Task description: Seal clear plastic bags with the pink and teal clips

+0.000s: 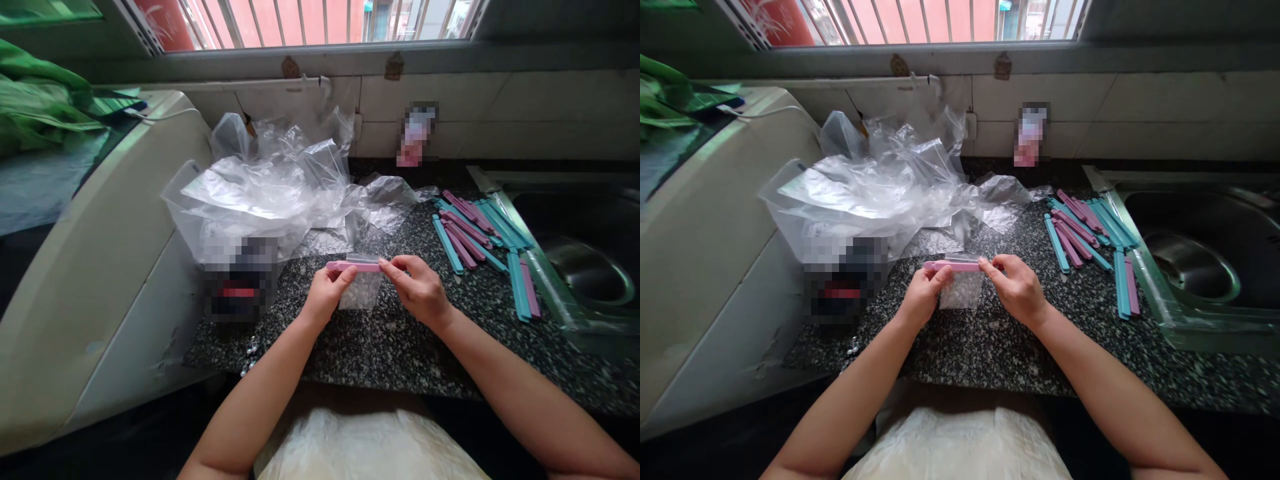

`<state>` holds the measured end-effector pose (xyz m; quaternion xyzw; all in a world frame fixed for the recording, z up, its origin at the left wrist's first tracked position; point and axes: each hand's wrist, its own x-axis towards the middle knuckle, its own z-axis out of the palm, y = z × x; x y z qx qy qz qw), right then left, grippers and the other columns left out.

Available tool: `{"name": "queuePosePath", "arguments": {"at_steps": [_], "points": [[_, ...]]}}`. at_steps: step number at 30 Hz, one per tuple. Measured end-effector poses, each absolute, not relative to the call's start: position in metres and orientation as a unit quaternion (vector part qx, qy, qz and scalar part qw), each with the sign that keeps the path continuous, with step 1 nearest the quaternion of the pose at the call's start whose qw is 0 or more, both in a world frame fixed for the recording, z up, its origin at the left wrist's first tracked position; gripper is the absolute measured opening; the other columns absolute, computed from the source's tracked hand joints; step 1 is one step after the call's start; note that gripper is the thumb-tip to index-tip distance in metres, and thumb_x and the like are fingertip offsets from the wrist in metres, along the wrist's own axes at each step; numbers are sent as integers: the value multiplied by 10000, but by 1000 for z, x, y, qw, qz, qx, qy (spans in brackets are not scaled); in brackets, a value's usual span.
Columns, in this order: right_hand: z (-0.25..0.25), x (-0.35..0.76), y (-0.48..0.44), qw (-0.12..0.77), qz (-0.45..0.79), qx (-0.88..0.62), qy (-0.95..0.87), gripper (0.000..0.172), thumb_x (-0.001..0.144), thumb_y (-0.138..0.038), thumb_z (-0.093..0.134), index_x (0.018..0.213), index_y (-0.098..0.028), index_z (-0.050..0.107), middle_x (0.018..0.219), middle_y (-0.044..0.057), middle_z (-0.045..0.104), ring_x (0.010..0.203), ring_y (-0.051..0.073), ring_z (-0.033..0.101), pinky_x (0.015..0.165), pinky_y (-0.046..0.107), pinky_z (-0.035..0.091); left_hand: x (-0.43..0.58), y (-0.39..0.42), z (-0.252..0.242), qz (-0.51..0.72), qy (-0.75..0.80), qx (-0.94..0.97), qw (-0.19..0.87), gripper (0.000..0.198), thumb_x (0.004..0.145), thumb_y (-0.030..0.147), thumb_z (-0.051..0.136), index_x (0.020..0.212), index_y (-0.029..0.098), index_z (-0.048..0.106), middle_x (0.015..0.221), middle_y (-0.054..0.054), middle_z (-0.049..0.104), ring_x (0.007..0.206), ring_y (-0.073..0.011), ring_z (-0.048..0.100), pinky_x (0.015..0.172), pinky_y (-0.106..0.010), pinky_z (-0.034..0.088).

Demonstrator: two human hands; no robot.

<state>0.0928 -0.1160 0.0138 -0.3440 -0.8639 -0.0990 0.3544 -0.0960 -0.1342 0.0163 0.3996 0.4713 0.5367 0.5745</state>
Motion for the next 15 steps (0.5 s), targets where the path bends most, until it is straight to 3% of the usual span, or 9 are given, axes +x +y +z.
{"name": "queuePosePath", "arguments": {"at_steps": [5, 9, 12, 15], "points": [[13, 92, -117, 378, -47, -351, -856, 298, 836, -114, 491, 1104, -180, 605, 844, 89, 585, 760, 164, 559, 680, 289, 507, -99, -133, 15, 556, 517, 400, 514, 361, 649, 487, 649, 674, 132, 589, 515, 57, 427, 498, -67, 351, 501, -197, 302], [13, 92, -117, 458, 146, -405, -777, 351, 802, -277, 584, 1138, -181, 551, 894, 79, 587, 722, 148, 570, 690, 298, 514, -100, -133, 13, 559, 507, 409, 513, 360, 667, 494, 626, 670, 139, 571, 518, 57, 400, 497, -68, 338, 493, -201, 286], [15, 93, -115, 443, 345, -453, -693, 339, 772, -425, 590, 1002, -176, 595, 843, 59, 621, 685, 145, 583, 631, 274, 511, -100, -133, 14, 554, 499, 420, 517, 349, 661, 483, 632, 684, 139, 580, 541, 49, 428, 517, -72, 360, 513, -203, 302], [17, 92, -114, 398, 447, -470, -649, 335, 713, -494, 619, 790, -168, 623, 698, 26, 620, 615, 136, 560, 568, 249, 473, -99, -133, 18, 540, 496, 436, 522, 346, 634, 474, 654, 685, 137, 591, 578, 35, 475, 554, -83, 398, 559, -210, 336]]}}
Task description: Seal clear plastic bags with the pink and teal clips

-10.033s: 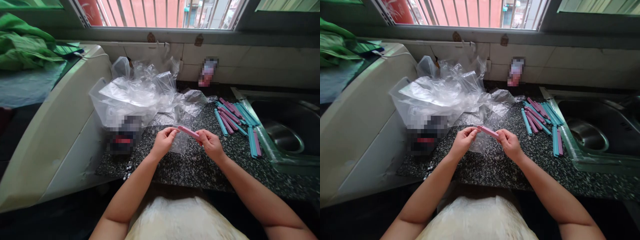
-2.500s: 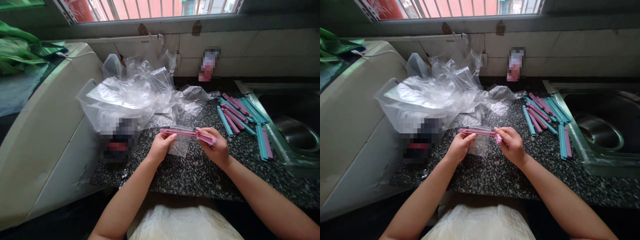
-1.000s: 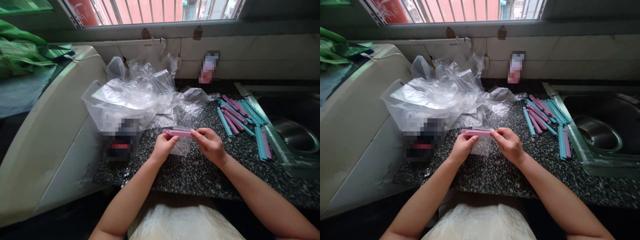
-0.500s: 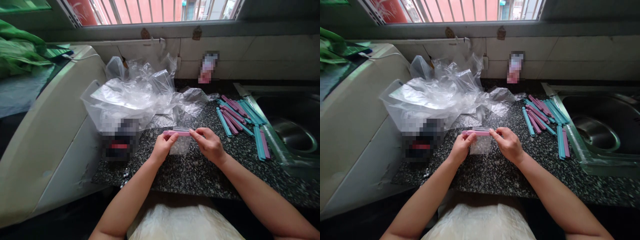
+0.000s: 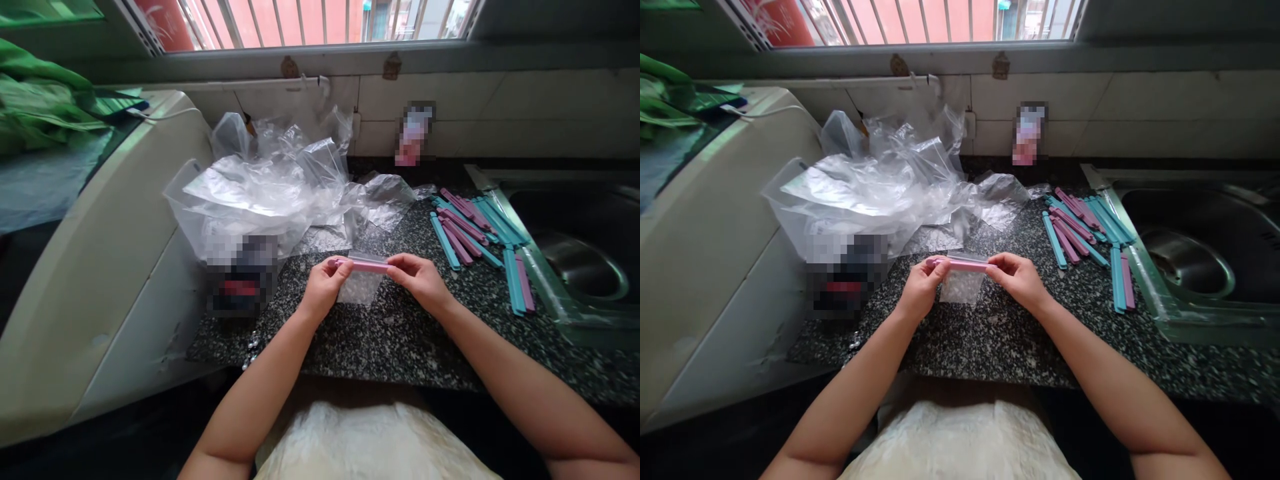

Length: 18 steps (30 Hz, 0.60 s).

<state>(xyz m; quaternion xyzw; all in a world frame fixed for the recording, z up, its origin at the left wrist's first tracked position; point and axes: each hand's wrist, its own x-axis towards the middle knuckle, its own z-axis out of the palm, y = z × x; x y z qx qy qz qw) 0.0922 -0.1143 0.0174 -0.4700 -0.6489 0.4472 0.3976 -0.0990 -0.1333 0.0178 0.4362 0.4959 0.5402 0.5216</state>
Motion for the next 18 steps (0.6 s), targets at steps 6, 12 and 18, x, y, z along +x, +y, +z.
{"name": "queuePosePath", "arguments": {"at_steps": [6, 12, 18], "points": [[19, 91, -116, 392, 441, -477, -651, 301, 693, -458, 632, 699, -158, 613, 619, 7, 578, 565, 118, 499, 538, 238, 408, -98, -133, 20, 536, 482, 444, 532, 337, 628, 463, 659, 642, 138, 572, 543, 44, 446, 540, -79, 379, 553, -211, 329], [17, 92, -116, 390, 430, -476, -661, 233, 716, -391, 612, 708, -158, 605, 628, 4, 566, 573, 115, 481, 543, 236, 384, -99, -133, 16, 537, 482, 439, 535, 331, 634, 453, 662, 655, 134, 576, 557, 42, 447, 544, -76, 364, 533, -206, 300], [19, 91, -116, 383, 417, -474, -675, 209, 736, -367, 577, 709, -161, 595, 628, 5, 557, 580, 121, 484, 560, 242, 391, -98, -132, 16, 534, 476, 446, 538, 320, 659, 445, 650, 622, 136, 577, 563, 40, 431, 554, -77, 350, 537, -206, 292]]}}
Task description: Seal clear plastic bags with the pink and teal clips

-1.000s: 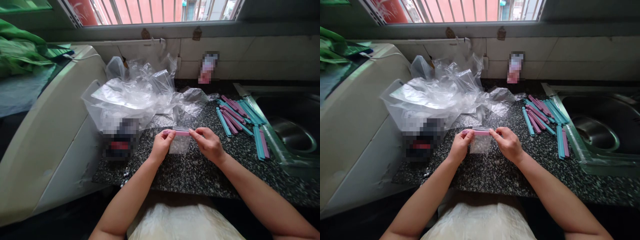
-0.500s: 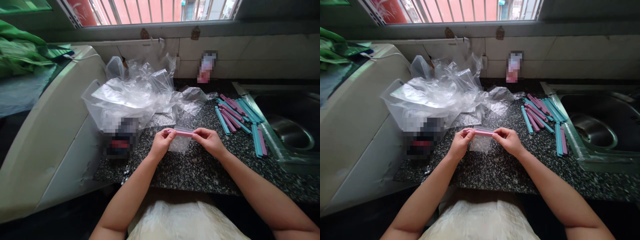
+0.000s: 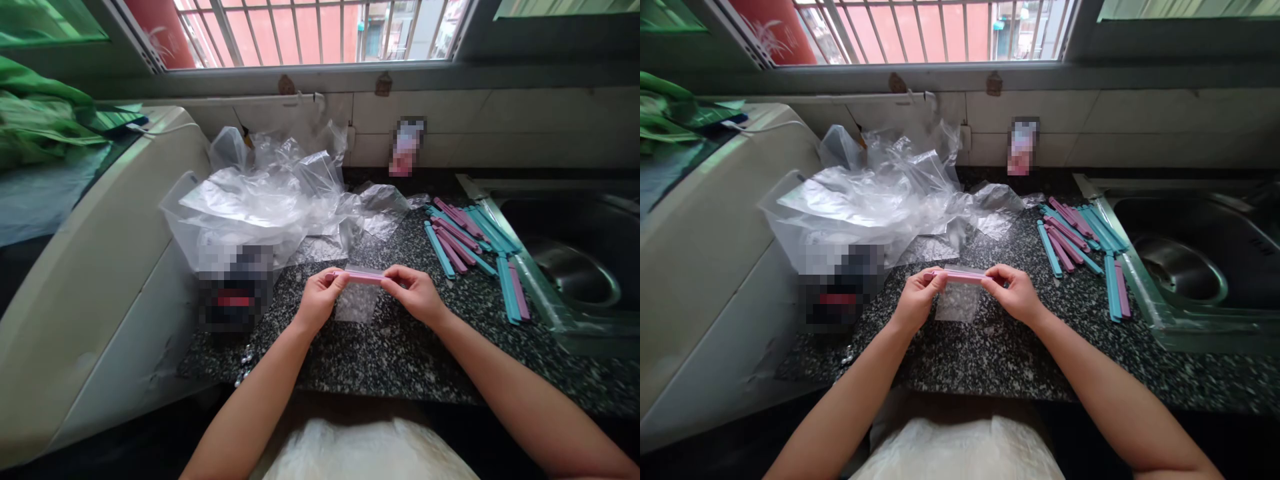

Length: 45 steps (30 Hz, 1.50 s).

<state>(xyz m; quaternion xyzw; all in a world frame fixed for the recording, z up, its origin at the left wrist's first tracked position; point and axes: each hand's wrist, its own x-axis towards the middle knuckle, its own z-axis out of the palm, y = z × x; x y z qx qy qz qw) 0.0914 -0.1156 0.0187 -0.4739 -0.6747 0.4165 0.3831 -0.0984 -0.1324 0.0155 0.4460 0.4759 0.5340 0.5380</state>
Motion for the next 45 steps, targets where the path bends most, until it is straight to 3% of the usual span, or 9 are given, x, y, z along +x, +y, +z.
{"name": "queuePosePath", "arguments": {"at_steps": [11, 14, 18, 23, 29, 34, 40, 45], "points": [[20, 91, -117, 357, 399, -452, -713, 223, 759, -375, 562, 701, -163, 599, 632, 7, 563, 568, 111, 464, 541, 230, 374, -99, -133, 17, 496, 482, 474, 545, 342, 680, 466, 623, 611, 138, 555, 563, 37, 432, 556, -83, 353, 547, -211, 294], [22, 92, -117, 380, 405, -459, -694, 235, 755, -389, 568, 694, -164, 595, 620, 4, 553, 566, 113, 464, 538, 233, 379, -99, -134, 19, 453, 491, 495, 556, 341, 660, 476, 629, 673, 136, 598, 593, 17, 500, 589, -104, 411, 574, -224, 323], [22, 95, -115, 433, 402, -479, -649, 243, 743, -406, 579, 695, -169, 580, 603, -6, 525, 538, 110, 442, 515, 235, 373, -98, -136, 21, 377, 511, 560, 532, 310, 679, 431, 609, 581, 138, 600, 546, 9, 505, 563, -112, 423, 568, -237, 330], [20, 95, -113, 446, 386, -491, -641, 248, 747, -412, 575, 692, -170, 582, 616, 3, 534, 551, 115, 446, 523, 238, 380, -97, -136, 18, 368, 501, 603, 500, 301, 718, 389, 576, 546, 144, 605, 555, 1, 533, 586, -120, 470, 594, -238, 356], [20, 93, -117, 439, 379, -470, -666, 233, 761, -395, 565, 692, -173, 573, 621, -2, 518, 564, 116, 454, 536, 236, 388, -94, -137, 16, 336, 479, 567, 580, 259, 667, 393, 638, 689, 138, 602, 619, 6, 560, 582, -108, 469, 591, -233, 369], [13, 91, -117, 428, 326, -467, -702, 198, 790, -349, 542, 708, -173, 582, 634, 8, 544, 578, 124, 478, 539, 241, 396, -93, -137, 16, 325, 479, 575, 578, 296, 675, 390, 614, 561, 150, 482, 516, 45, 434, 517, -87, 371, 534, -226, 301], [10, 94, -115, 394, 162, -443, -789, 116, 798, -292, 558, 829, -189, 600, 709, 40, 618, 674, 170, 530, 630, 287, 431, -94, -134, 8, 325, 494, 592, 548, 247, 700, 346, 576, 584, 148, 484, 521, 43, 435, 520, -89, 371, 532, -225, 290], [20, 100, -116, 286, 12, -437, -852, 143, 834, -235, 496, 808, -173, 622, 736, 73, 648, 723, 202, 537, 674, 315, 406, -88, -132, 10, 321, 526, 594, 516, 212, 685, 315, 553, 562, 151, 500, 485, 47, 435, 482, -89, 373, 501, -223, 283]]}}
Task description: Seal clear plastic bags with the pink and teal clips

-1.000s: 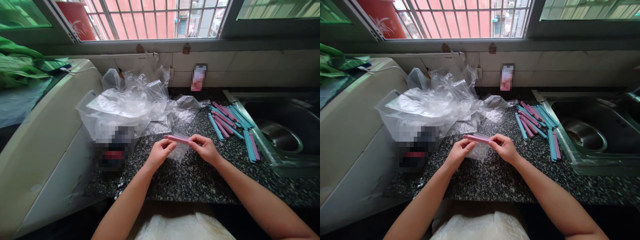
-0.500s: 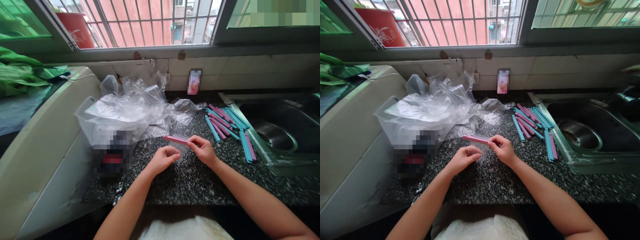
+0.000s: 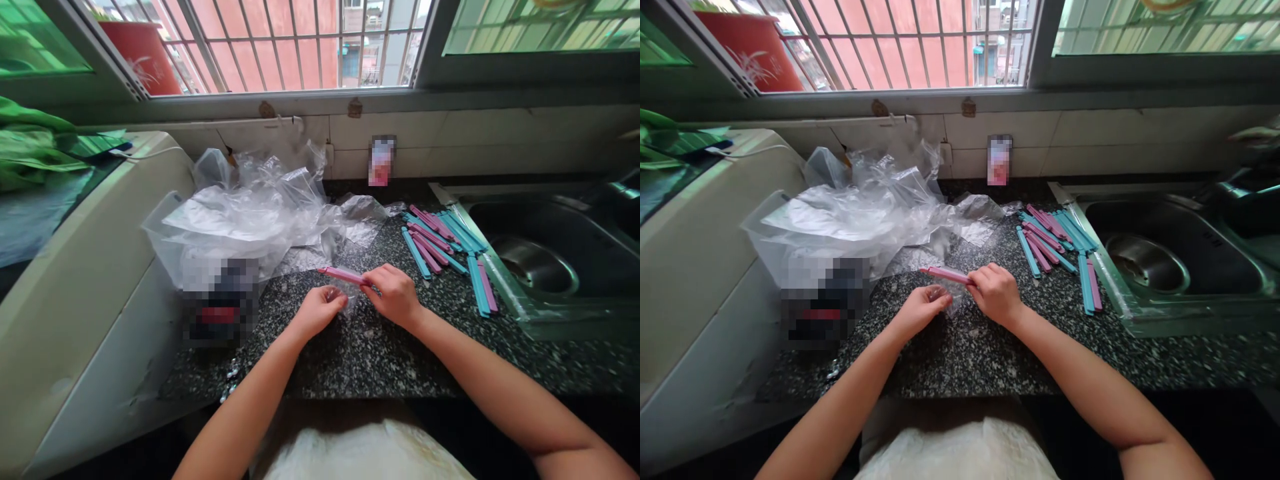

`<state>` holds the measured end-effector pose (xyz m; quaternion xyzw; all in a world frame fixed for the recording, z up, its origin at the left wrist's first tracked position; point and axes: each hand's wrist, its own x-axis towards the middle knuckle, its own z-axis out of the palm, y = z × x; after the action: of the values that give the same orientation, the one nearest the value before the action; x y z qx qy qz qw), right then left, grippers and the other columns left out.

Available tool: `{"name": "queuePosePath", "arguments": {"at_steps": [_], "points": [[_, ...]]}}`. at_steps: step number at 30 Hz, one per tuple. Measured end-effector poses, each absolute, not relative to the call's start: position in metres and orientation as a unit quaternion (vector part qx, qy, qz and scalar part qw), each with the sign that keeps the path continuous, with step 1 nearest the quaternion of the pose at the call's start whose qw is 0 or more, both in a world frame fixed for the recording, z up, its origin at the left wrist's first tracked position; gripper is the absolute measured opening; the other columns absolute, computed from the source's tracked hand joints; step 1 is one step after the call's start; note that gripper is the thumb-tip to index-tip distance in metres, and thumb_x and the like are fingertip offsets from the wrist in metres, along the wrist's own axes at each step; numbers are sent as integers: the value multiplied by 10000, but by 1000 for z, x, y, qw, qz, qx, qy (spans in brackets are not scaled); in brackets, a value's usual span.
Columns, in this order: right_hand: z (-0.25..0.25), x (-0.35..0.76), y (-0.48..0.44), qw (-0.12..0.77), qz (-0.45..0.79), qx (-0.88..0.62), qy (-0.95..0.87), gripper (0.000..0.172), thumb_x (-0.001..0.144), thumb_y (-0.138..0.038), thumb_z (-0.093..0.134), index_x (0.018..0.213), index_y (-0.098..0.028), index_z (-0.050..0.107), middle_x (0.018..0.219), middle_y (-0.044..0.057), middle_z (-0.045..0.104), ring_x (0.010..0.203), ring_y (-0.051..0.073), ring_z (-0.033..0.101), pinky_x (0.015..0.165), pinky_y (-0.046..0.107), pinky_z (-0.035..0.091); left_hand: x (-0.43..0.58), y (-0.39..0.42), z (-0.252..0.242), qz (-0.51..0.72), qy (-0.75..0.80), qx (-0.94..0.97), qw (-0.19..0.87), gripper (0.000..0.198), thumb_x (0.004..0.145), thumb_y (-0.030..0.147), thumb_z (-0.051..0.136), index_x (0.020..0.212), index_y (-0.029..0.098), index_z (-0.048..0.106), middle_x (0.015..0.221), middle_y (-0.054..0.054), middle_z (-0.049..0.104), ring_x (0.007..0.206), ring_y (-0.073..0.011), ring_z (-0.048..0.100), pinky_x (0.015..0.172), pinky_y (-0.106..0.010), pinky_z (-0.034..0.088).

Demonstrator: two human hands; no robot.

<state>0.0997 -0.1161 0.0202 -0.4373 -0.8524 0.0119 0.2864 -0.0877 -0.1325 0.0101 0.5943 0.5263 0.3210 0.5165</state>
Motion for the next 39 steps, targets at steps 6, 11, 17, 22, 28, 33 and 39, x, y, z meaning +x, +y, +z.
{"name": "queuePosePath", "arguments": {"at_steps": [6, 11, 17, 22, 28, 33, 39], "points": [[35, 139, -87, 246, 19, -457, -855, 135, 803, -230, 521, 797, -157, 635, 757, 78, 661, 737, 208, 559, 673, 310, 406, -55, -100, 23, 308, 524, 653, 452, 106, 673, 210, 538, 699, 136, 610, 616, -15, 604, 583, -138, 521, 579, -254, 376], [46, 194, -29, 301, 88, -552, -772, 114, 743, -244, 553, 758, -177, 644, 758, 59, 665, 704, 192, 581, 663, 305, 428, 5, -27, 31, 336, 528, 679, 383, 80, 684, 160, 555, 697, 125, 625, 620, -26, 611, 610, -144, 547, 597, -256, 399], [49, 260, 52, 353, 112, -656, -657, 183, 702, -289, 572, 769, -137, 648, 692, 64, 653, 631, 179, 575, 624, 304, 447, 83, 61, 45, 362, 532, 683, 346, 113, 730, 154, 572, 806, 108, 641, 808, -73, 665, 738, -155, 587, 677, -250, 429], [38, 287, 112, 358, 122, -688, -619, 215, 718, -305, 566, 801, -119, 635, 773, 101, 673, 678, 194, 611, 639, 307, 466, 104, 107, 42, 332, 542, 704, 318, 149, 750, 170, 576, 865, 99, 639, 881, -105, 657, 830, -188, 591, 738, -271, 431], [14, 289, 163, 289, 119, -728, -611, 184, 676, -307, 612, 564, -166, 571, 621, 104, 640, 674, 257, 623, 596, 339, 449, 81, 113, 16, 187, 587, 777, 129, 386, 746, 410, 594, 979, 102, 591, 1046, -163, 563, 997, -284, 519, 785, -344, 413], [4, 287, 177, 209, 91, -748, -623, 232, 562, -284, 711, 501, -196, 505, 611, 128, 619, 731, 335, 617, 618, 401, 435, 72, 111, -1, 137, 571, 808, 46, 250, 847, 312, 462, 997, 149, 577, 1011, -131, 558, 968, -241, 512, 761, -319, 398], [10, 280, 166, 135, 54, -750, -645, 280, 676, -377, 628, 775, -115, 623, 779, 193, 650, 755, 323, 623, 615, 384, 450, 70, 112, -8, 165, 557, 813, 46, 229, 876, 204, 379, 902, 149, 600, 908, -115, 578, 869, -212, 540, 719, -309, 391]]}}
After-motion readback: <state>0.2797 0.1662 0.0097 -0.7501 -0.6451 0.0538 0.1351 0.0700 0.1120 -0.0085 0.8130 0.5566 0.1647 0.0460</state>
